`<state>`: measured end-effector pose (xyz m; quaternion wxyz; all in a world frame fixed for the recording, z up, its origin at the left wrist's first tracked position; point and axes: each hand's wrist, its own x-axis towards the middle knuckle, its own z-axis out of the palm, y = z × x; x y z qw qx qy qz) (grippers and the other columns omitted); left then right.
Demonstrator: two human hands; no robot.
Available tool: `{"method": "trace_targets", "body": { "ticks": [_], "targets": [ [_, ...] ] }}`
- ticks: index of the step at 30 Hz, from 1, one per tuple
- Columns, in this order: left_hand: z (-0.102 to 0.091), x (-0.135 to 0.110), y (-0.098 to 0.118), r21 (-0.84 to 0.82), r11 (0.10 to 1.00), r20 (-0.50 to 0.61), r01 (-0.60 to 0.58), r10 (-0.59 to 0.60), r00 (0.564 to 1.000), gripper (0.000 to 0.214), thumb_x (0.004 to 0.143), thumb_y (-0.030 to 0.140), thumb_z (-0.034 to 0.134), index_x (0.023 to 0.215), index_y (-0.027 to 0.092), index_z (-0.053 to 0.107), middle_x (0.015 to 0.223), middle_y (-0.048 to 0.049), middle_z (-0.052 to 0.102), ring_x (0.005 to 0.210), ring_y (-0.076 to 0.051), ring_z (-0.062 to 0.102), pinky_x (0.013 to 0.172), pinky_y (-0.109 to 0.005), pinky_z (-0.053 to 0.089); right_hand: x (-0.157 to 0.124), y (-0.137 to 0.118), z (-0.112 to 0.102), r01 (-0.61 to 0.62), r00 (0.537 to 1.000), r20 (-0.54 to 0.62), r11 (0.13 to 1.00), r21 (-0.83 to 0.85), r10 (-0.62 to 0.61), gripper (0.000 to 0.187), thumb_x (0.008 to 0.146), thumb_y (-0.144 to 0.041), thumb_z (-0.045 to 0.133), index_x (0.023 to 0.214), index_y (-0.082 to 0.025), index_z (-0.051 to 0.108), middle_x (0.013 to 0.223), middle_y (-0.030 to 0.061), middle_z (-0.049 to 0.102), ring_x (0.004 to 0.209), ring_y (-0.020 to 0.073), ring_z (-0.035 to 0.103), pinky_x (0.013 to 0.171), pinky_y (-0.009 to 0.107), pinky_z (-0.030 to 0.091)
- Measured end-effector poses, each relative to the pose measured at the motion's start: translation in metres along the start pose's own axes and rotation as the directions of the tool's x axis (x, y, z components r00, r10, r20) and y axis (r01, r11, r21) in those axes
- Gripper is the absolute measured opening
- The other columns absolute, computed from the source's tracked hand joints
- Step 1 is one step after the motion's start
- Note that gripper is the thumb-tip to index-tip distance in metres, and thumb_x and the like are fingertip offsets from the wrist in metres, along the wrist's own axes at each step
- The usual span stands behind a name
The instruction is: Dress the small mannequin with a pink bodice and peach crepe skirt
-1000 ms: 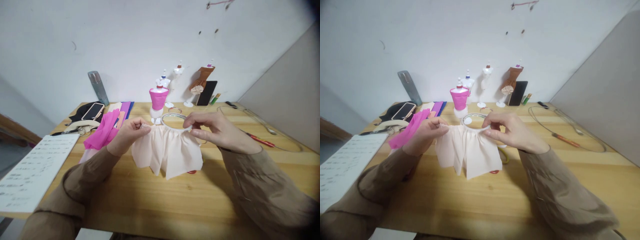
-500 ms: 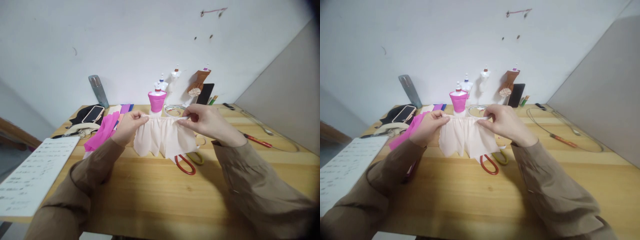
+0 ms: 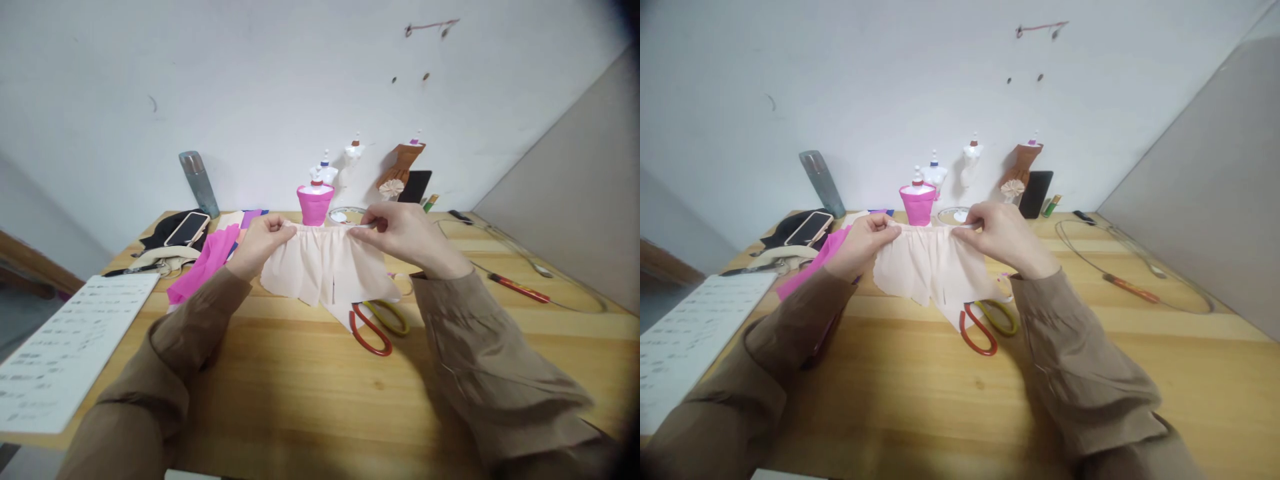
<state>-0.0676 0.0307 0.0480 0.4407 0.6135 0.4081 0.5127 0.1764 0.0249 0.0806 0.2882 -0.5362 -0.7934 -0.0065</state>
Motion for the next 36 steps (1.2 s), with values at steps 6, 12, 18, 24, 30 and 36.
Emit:
{"method": "trace_targets", "body": {
  "ticks": [6, 12, 18, 24, 30, 36],
  "targets": [
    [-0.005, 0.005, 0.002, 0.099, 0.991, 0.043, -0.087, 0.083, 0.996, 0.022, 0.070, 0.030, 0.067, 0.063, 0.014, 0.054, 0.063, 0.0030, 0.050, 0.059, -0.008, 0.043, 0.057, -0.023, 0.031, 0.002, 0.000, 0.003, -0.021, 1.000, -0.010, 0.998, 0.063, 0.021, 0.024, 0.074, -0.041, 0.063, 0.068, -0.018, 0.062, 0.065, 0.0042, 0.062, 0.060, 0.0171, 0.054, 0.056, 0.029, 0.035],
    [-0.007, 0.011, -0.002, 0.118, 0.987, 0.043, -0.112, 0.107, 0.993, 0.021, 0.069, 0.030, 0.067, 0.064, 0.014, 0.055, 0.064, 0.0022, 0.052, 0.060, -0.009, 0.045, 0.059, -0.024, 0.033, 0.004, 0.004, 0.007, -0.025, 1.000, -0.014, 0.996, 0.087, 0.026, 0.025, 0.074, -0.042, 0.064, 0.066, -0.018, 0.061, 0.061, 0.0023, 0.059, 0.058, 0.0158, 0.052, 0.055, 0.029, 0.034],
    [-0.006, 0.017, -0.005, -0.033, 0.995, 0.104, -0.099, 0.102, 0.989, 0.020, 0.068, 0.029, 0.070, 0.067, 0.013, 0.057, 0.083, -0.0039, 0.065, 0.074, -0.012, 0.057, 0.071, -0.026, 0.041, 0.005, 0.008, 0.010, -0.037, 0.999, -0.004, 0.992, 0.120, 0.037, 0.024, 0.073, -0.041, 0.064, 0.064, -0.019, 0.059, 0.059, 0.0011, 0.057, 0.057, 0.0147, 0.050, 0.055, 0.028, 0.033],
    [-0.006, 0.021, -0.009, -0.162, 0.985, 0.145, -0.062, 0.085, 0.986, 0.025, 0.066, 0.029, 0.074, 0.065, 0.013, 0.055, 0.076, -0.0013, 0.063, 0.066, -0.009, 0.055, 0.064, -0.022, 0.039, 0.006, 0.006, 0.010, -0.084, 0.996, 0.006, 0.989, 0.121, 0.084, 0.026, 0.072, -0.044, 0.064, 0.067, -0.018, 0.061, 0.061, 0.0012, 0.057, 0.058, 0.0151, 0.050, 0.056, 0.028, 0.034],
    [-0.010, 0.025, -0.015, -0.178, 0.983, 0.195, -0.050, 0.085, 0.977, 0.032, 0.063, 0.033, 0.078, 0.069, 0.013, 0.054, 0.069, 0.0013, 0.060, 0.064, -0.009, 0.054, 0.064, -0.023, 0.039, 0.005, 0.003, 0.009, -0.099, 0.995, -0.002, 0.989, 0.106, 0.100, 0.026, 0.073, -0.043, 0.063, 0.065, -0.018, 0.059, 0.060, 0.0013, 0.058, 0.058, 0.0154, 0.051, 0.056, 0.028, 0.034],
    [-0.012, 0.028, -0.018, -0.178, 0.982, 0.221, -0.059, 0.098, 0.970, 0.033, 0.061, 0.034, 0.080, 0.069, 0.013, 0.057, 0.077, -0.0014, 0.064, 0.069, -0.011, 0.057, 0.068, -0.024, 0.041, 0.005, 0.004, 0.007, -0.082, 0.997, 0.009, 0.990, 0.116, 0.082, 0.027, 0.073, -0.044, 0.062, 0.066, -0.019, 0.059, 0.060, 0.0013, 0.057, 0.057, 0.0152, 0.049, 0.055, 0.028, 0.033]
  ]
}}
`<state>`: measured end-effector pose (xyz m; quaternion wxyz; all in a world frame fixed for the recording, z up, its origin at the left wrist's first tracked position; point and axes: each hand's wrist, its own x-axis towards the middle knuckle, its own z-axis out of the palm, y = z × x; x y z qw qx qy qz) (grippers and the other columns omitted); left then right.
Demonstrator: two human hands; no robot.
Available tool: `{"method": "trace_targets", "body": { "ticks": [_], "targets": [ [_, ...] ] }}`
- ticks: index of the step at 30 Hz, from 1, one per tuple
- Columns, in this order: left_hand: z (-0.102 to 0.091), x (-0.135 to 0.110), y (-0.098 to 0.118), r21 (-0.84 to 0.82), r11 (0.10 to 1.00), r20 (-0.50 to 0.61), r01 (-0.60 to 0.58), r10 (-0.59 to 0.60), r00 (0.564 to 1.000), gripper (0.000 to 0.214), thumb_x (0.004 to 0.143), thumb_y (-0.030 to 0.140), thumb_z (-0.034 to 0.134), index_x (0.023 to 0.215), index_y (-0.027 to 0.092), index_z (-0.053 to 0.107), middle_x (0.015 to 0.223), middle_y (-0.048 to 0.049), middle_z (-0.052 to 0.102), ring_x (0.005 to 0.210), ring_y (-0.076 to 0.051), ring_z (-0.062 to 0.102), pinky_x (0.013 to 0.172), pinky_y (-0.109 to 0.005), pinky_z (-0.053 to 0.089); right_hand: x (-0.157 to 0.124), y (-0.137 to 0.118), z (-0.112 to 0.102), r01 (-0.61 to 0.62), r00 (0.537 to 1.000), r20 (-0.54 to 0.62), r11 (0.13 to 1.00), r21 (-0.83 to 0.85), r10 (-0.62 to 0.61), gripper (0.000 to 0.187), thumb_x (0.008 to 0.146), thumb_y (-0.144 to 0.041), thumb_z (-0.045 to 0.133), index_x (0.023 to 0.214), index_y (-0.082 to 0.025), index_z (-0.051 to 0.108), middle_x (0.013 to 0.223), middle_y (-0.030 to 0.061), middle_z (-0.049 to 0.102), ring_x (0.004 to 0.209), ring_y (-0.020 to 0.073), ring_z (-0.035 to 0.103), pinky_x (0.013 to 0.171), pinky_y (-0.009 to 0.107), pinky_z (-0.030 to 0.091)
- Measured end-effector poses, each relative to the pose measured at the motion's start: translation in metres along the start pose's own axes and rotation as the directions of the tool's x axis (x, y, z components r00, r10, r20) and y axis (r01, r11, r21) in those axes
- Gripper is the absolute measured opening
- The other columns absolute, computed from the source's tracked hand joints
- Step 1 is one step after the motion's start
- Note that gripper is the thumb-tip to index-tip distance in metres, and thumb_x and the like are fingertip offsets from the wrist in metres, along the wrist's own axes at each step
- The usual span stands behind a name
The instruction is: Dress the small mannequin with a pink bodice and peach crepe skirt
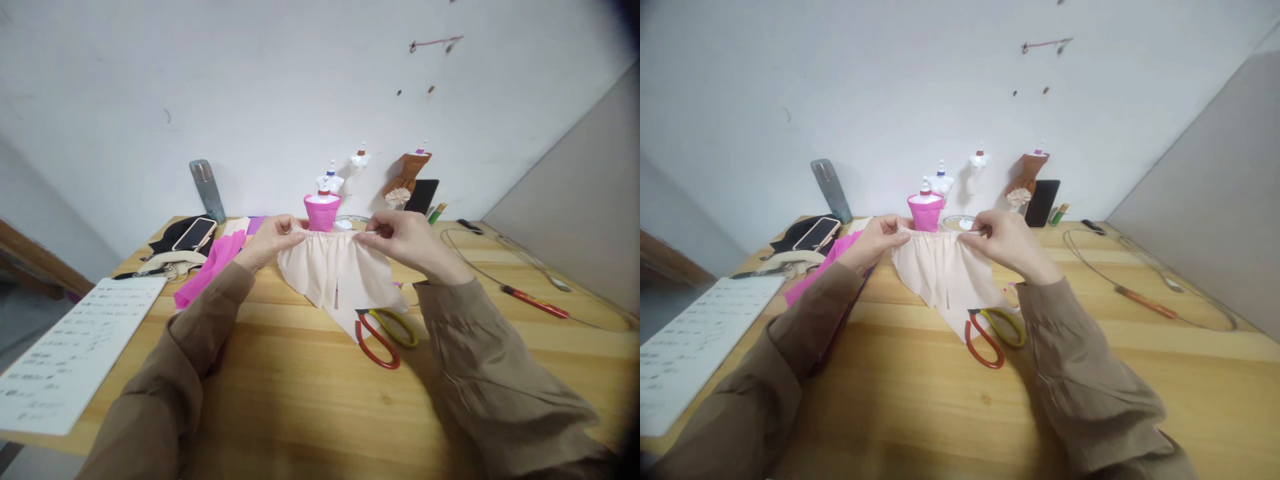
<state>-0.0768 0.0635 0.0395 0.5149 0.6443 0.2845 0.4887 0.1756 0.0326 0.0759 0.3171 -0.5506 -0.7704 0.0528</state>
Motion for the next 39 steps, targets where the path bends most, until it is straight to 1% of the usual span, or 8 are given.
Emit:
{"method": "trace_targets", "body": {
  "ticks": [4, 10, 16, 26, 31, 33, 35, 39],
  "targets": [
    [-0.002, 0.001, -0.001, 0.044, 0.999, -0.005, -0.020, 0.020, 1.000, 0.031, 0.064, 0.035, 0.079, 0.069, 0.014, 0.057, 0.071, 0.0006, 0.061, 0.066, -0.010, 0.056, 0.066, -0.023, 0.040, -0.001, 0.000, -0.001, 0.025, 1.000, -0.009, 1.000, 0.003, -0.025, 0.027, 0.073, -0.044, 0.062, 0.065, -0.019, 0.059, 0.060, 0.0018, 0.057, 0.056, 0.0154, 0.049, 0.054, 0.028, 0.033],
    [-0.002, 0.000, 0.001, 0.008, 1.000, 0.021, -0.011, 0.010, 1.000, 0.032, 0.062, 0.035, 0.079, 0.068, 0.013, 0.056, 0.082, -0.0024, 0.064, 0.072, -0.011, 0.058, 0.069, -0.024, 0.042, -0.002, -0.002, -0.002, 0.022, 1.000, -0.001, 1.000, 0.008, -0.022, 0.026, 0.073, -0.044, 0.063, 0.067, -0.019, 0.060, 0.060, 0.0016, 0.057, 0.057, 0.0154, 0.049, 0.053, 0.028, 0.033],
    [-0.002, -0.001, 0.000, -0.012, 0.999, 0.024, -0.036, 0.036, 0.999, 0.028, 0.065, 0.031, 0.078, 0.068, 0.013, 0.057, 0.080, -0.0006, 0.064, 0.072, -0.010, 0.058, 0.072, -0.025, 0.041, -0.002, -0.001, -0.001, 0.023, 1.000, -0.011, 1.000, -0.001, -0.023, 0.026, 0.073, -0.044, 0.063, 0.066, -0.019, 0.059, 0.060, 0.0015, 0.056, 0.057, 0.0154, 0.049, 0.054, 0.028, 0.033],
    [-0.002, 0.000, -0.003, 0.007, 0.999, 0.010, -0.050, 0.050, 0.999, 0.027, 0.065, 0.031, 0.078, 0.070, 0.013, 0.059, 0.088, -0.0041, 0.066, 0.077, -0.012, 0.061, 0.074, -0.026, 0.043, -0.002, -0.003, -0.001, 0.032, 0.998, -0.046, 0.999, -0.005, -0.032, 0.024, 0.073, -0.042, 0.063, 0.065, -0.020, 0.058, 0.060, 0.0014, 0.057, 0.056, 0.0155, 0.050, 0.054, 0.028, 0.034],
    [-0.003, -0.002, -0.001, 0.065, 0.996, 0.018, -0.061, 0.060, 0.998, 0.024, 0.067, 0.032, 0.077, 0.069, 0.014, 0.061, 0.097, -0.0074, 0.068, 0.090, -0.017, 0.062, 0.082, -0.031, 0.045, -0.003, -0.002, -0.002, 0.066, 0.997, -0.037, 0.996, -0.053, -0.068, 0.024, 0.074, -0.042, 0.062, 0.067, -0.019, 0.059, 0.063, 0.0033, 0.059, 0.057, 0.0168, 0.052, 0.055, 0.029, 0.035],
    [-0.004, -0.004, 0.000, 0.144, 0.983, 0.022, -0.113, 0.111, 0.994, 0.021, 0.068, 0.031, 0.076, 0.069, 0.014, 0.063, 0.105, -0.0098, 0.067, 0.099, -0.020, 0.061, 0.087, -0.034, 0.045, -0.003, -0.002, -0.002, 0.094, 0.994, -0.038, 0.992, -0.081, -0.098, 0.023, 0.075, -0.041, 0.061, 0.067, -0.019, 0.059, 0.064, 0.0041, 0.060, 0.058, 0.0175, 0.052, 0.055, 0.029, 0.035],
    [-0.004, -0.006, 0.000, 0.261, 0.942, 0.037, -0.209, 0.207, 0.978, 0.017, 0.071, 0.029, 0.074, 0.069, 0.014, 0.066, 0.112, -0.0114, 0.065, 0.105, -0.021, 0.060, 0.091, -0.036, 0.044, -0.002, -0.002, -0.001, 0.119, 0.992, -0.028, 0.987, -0.108, -0.123, 0.024, 0.076, -0.041, 0.060, 0.067, -0.019, 0.059, 0.065, 0.0048, 0.060, 0.059, 0.0181, 0.053, 0.056, 0.030, 0.036],
    [-0.003, -0.009, -0.002, 0.490, 0.767, 0.068, -0.414, 0.440, 0.895, 0.007, 0.078, 0.023, 0.067, 0.075, 0.017, 0.068, 0.108, -0.0104, 0.064, 0.104, -0.019, 0.059, 0.093, -0.035, 0.044, 0.000, -0.001, 0.003, 0.140, 0.990, 0.001, 0.981, -0.137, -0.141, 0.023, 0.077, -0.041, 0.058, 0.071, -0.018, 0.059, 0.067, 0.0057, 0.061, 0.061, 0.0191, 0.054, 0.057, 0.030, 0.036]
  ]
}}
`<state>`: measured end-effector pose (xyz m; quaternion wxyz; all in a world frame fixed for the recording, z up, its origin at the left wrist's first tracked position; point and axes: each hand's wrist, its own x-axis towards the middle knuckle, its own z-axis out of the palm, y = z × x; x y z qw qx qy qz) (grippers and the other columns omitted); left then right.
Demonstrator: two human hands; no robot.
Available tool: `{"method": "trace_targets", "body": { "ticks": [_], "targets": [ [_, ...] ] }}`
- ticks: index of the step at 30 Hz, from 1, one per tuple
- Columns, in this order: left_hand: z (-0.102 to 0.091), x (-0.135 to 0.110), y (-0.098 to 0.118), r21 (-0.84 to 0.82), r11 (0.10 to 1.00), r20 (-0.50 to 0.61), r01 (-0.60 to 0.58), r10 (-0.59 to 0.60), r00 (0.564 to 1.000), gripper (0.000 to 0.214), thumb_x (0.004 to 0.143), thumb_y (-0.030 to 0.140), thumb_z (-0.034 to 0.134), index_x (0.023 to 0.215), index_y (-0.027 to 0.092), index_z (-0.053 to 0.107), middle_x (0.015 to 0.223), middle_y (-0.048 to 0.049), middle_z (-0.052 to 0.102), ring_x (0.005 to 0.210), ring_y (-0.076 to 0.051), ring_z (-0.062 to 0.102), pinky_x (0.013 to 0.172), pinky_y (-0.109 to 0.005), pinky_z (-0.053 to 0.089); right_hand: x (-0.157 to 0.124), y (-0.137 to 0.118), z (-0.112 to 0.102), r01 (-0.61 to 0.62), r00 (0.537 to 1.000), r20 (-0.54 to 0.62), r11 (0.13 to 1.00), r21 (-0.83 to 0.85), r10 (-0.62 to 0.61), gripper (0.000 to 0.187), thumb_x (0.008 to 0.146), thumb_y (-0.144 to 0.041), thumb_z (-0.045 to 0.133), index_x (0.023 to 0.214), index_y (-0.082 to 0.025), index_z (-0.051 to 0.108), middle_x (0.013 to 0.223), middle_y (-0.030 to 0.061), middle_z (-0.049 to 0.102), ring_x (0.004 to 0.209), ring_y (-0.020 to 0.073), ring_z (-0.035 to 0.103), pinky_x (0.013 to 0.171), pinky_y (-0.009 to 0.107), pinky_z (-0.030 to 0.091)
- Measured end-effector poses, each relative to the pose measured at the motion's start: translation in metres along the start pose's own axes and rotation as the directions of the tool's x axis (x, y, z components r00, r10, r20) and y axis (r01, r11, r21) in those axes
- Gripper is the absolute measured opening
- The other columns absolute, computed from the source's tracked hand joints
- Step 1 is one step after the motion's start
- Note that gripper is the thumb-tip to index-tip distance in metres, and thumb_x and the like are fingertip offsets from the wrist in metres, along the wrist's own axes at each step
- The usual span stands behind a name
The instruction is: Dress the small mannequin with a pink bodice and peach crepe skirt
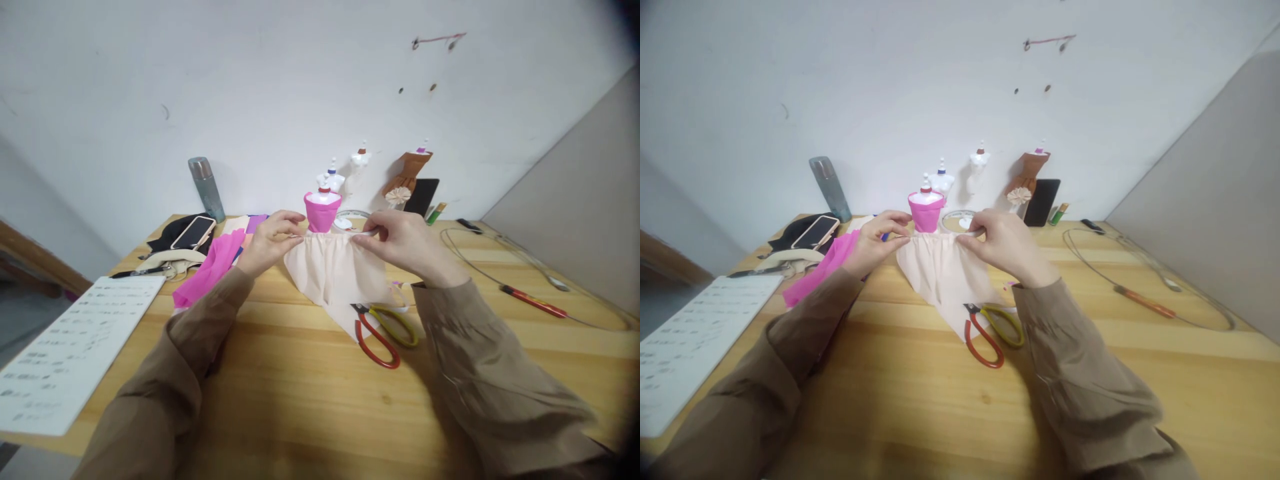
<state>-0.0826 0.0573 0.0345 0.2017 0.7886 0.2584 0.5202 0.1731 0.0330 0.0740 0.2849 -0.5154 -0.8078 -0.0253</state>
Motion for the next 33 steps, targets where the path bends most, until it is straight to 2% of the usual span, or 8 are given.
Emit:
{"method": "trace_targets", "body": {
  "ticks": [2, 6, 11, 16, 24, 33],
  "targets": [
    [0.001, -0.001, 0.001, 0.070, 0.996, -0.015, -0.047, 0.048, 0.999, 0.006, 0.080, 0.022, 0.065, 0.077, 0.018, 0.068, 0.103, -0.0093, 0.065, 0.101, -0.018, 0.059, 0.092, -0.034, 0.045, 0.000, 0.001, 0.002, 0.006, 1.000, 0.002, 1.000, 0.000, -0.006, 0.023, 0.077, -0.040, 0.058, 0.072, -0.018, 0.059, 0.068, 0.0058, 0.061, 0.061, 0.0192, 0.054, 0.057, 0.031, 0.036],
    [0.004, -0.001, 0.005, 0.057, 0.998, -0.037, -0.020, 0.022, 0.999, 0.006, 0.080, 0.021, 0.064, 0.076, 0.018, 0.067, 0.098, -0.0080, 0.067, 0.096, -0.017, 0.062, 0.088, -0.033, 0.047, 0.000, 0.004, 0.003, -0.001, 0.998, -0.058, 1.000, 0.023, 0.002, 0.021, 0.076, -0.039, 0.059, 0.069, -0.019, 0.058, 0.067, 0.0049, 0.061, 0.060, 0.0185, 0.053, 0.056, 0.030, 0.036],
    [0.005, 0.003, 0.003, -0.132, 0.982, -0.062, 0.134, -0.143, 0.988, 0.012, 0.075, 0.027, 0.068, 0.072, 0.016, 0.064, 0.102, -0.0092, 0.068, 0.099, -0.019, 0.062, 0.089, -0.035, 0.046, 0.000, 0.004, 0.003, -0.013, 0.992, -0.127, 0.999, 0.040, 0.018, 0.020, 0.075, -0.038, 0.060, 0.068, -0.020, 0.056, 0.064, 0.0038, 0.059, 0.059, 0.0179, 0.051, 0.055, 0.029, 0.035],
    [0.008, 0.005, -0.002, -0.358, 0.894, 0.000, 0.269, -0.288, 0.958, 0.022, 0.069, 0.031, 0.074, 0.069, 0.014, 0.060, 0.095, -0.0082, 0.069, 0.093, -0.019, 0.064, 0.090, -0.036, 0.045, 0.001, 0.002, 0.006, -0.038, 0.990, -0.135, 0.998, 0.041, 0.043, 0.020, 0.075, -0.037, 0.061, 0.067, -0.020, 0.056, 0.064, 0.0042, 0.059, 0.058, 0.0180, 0.052, 0.054, 0.030, 0.035],
    [0.011, 0.006, -0.008, -0.400, 0.857, 0.002, 0.324, -0.353, 0.936, 0.026, 0.067, 0.034, 0.075, 0.070, 0.014, 0.059, 0.089, -0.0042, 0.069, 0.081, -0.014, 0.062, 0.079, -0.030, 0.045, 0.002, -0.003, 0.014, -0.099, 0.971, -0.215, 0.995, 0.024, 0.102, 0.021, 0.076, -0.039, 0.059, 0.069, -0.020, 0.059, 0.069, 0.0061, 0.063, 0.063, 0.0207, 0.056, 0.058, 0.032, 0.037],
    [0.012, 0.009, -0.007, -0.379, 0.879, -0.049, 0.289, -0.331, 0.942, 0.022, 0.069, 0.030, 0.074, 0.068, 0.014, 0.059, 0.073, -0.0002, 0.065, 0.069, -0.010, 0.058, 0.070, -0.026, 0.043, 0.003, -0.002, 0.026, -0.094, 0.955, -0.283, 0.996, 0.007, 0.092, 0.028, 0.074, -0.046, 0.062, 0.068, -0.019, 0.058, 0.068, 0.0035, 0.060, 0.063, 0.0186, 0.055, 0.059, 0.030, 0.036]
  ]
}}
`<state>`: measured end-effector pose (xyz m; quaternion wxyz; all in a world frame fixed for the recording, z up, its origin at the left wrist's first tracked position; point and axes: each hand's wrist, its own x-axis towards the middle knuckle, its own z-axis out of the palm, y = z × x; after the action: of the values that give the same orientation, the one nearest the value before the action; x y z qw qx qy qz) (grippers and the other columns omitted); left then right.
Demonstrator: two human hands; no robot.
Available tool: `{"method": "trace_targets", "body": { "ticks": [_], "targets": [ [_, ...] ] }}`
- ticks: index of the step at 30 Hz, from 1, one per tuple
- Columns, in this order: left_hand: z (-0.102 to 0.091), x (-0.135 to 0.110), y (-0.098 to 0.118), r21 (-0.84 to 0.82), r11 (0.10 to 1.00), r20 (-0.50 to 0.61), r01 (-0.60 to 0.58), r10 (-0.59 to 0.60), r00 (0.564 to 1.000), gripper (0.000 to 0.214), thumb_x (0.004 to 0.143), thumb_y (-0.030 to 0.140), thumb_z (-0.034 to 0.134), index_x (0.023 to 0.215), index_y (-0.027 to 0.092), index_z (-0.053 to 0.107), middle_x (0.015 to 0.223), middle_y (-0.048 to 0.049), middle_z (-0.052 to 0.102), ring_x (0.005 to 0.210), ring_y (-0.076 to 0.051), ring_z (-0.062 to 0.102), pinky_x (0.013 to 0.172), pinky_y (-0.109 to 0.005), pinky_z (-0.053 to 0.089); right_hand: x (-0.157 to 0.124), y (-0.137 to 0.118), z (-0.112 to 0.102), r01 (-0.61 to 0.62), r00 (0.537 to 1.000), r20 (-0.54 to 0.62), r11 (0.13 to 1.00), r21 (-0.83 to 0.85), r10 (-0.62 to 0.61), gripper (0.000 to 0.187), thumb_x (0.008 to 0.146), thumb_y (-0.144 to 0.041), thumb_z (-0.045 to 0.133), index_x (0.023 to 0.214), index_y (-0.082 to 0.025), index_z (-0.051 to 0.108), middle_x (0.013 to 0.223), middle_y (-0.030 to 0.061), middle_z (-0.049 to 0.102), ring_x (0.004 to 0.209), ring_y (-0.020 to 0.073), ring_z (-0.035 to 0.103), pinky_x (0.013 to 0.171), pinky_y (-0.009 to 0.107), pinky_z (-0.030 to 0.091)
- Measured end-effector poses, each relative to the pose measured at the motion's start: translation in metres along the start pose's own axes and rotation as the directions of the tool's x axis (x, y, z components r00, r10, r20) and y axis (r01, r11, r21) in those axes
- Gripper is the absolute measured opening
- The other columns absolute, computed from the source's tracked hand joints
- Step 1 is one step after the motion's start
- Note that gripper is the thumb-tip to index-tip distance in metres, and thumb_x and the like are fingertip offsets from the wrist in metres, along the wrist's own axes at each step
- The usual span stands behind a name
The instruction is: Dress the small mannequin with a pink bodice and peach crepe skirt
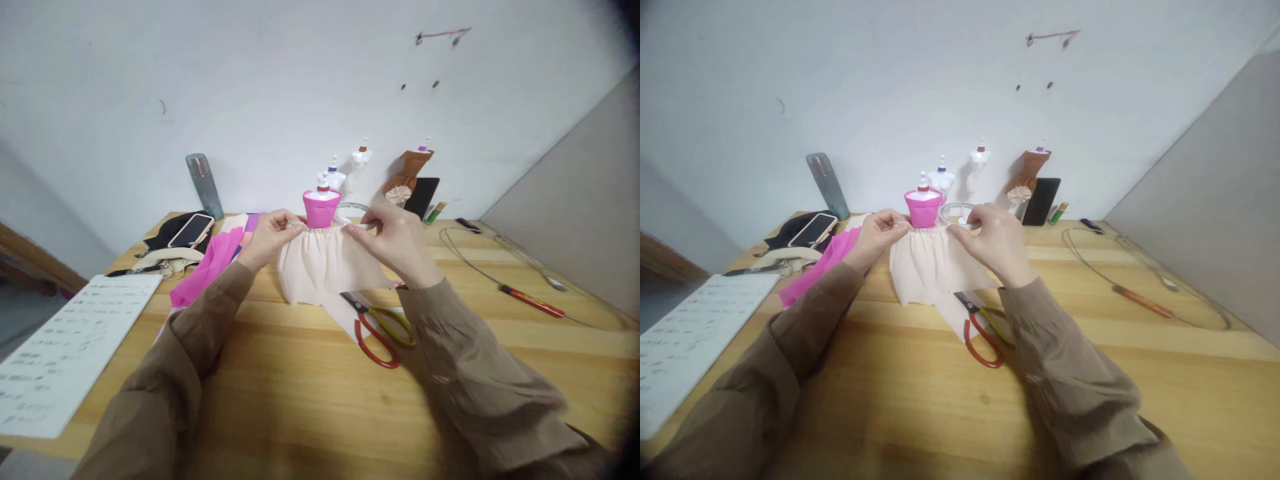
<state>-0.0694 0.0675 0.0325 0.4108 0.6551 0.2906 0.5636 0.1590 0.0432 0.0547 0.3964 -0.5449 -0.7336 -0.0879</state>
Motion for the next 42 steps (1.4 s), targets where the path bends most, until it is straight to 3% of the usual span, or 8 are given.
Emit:
{"method": "trace_targets", "body": {
  "ticks": [5, 9, 31, 42],
  "targets": [
    [0.001, 0.001, -0.004, -0.030, 1.000, 0.000, -0.010, 0.010, 1.000, 0.023, 0.069, 0.032, 0.075, 0.069, 0.014, 0.061, 0.079, -0.0021, 0.068, 0.072, -0.012, 0.060, 0.072, -0.027, 0.045, 0.001, 0.001, 0.005, 0.061, 0.997, -0.037, 0.998, -0.033, -0.062, 0.038, 0.070, -0.055, 0.066, 0.068, -0.018, 0.057, 0.070, 0.0029, 0.056, 0.064, 0.0177, 0.052, 0.058, 0.029, 0.034],
    [-0.001, 0.001, -0.007, -0.044, 0.999, -0.004, -0.014, 0.014, 1.000, 0.022, 0.069, 0.032, 0.074, 0.071, 0.014, 0.063, 0.081, -0.0029, 0.069, 0.074, -0.013, 0.061, 0.074, -0.028, 0.045, 0.003, 0.000, 0.010, 0.039, 0.997, -0.070, 0.998, -0.049, -0.042, 0.038, 0.071, -0.054, 0.066, 0.066, -0.018, 0.056, 0.069, 0.0020, 0.053, 0.064, 0.0169, 0.051, 0.057, 0.028, 0.032],
    [0.003, 0.007, -0.008, -0.091, 0.996, 0.021, -0.025, 0.027, 0.999, 0.016, 0.070, 0.027, 0.071, 0.068, 0.015, 0.061, 0.070, 0.0012, 0.063, 0.067, -0.010, 0.054, 0.069, -0.025, 0.041, 0.010, -0.006, 0.017, -0.025, 1.000, 0.001, 1.000, -0.006, 0.025, 0.037, 0.072, -0.055, 0.061, 0.065, -0.019, 0.056, 0.068, 0.0043, 0.056, 0.066, 0.0191, 0.051, 0.058, 0.030, 0.031],
    [0.007, 0.012, -0.013, -0.139, 0.990, 0.077, 0.018, -0.007, 0.997, 0.011, 0.071, 0.024, 0.067, 0.074, 0.015, 0.063, 0.072, 0.0018, 0.062, 0.072, -0.011, 0.057, 0.076, -0.026, 0.043, 0.010, -0.006, 0.018, -0.019, 1.000, 0.002, 1.000, -0.009, 0.019, 0.037, 0.073, -0.055, 0.062, 0.065, -0.019, 0.055, 0.068, 0.0040, 0.056, 0.066, 0.0191, 0.052, 0.056, 0.030, 0.031]
  ]
}}
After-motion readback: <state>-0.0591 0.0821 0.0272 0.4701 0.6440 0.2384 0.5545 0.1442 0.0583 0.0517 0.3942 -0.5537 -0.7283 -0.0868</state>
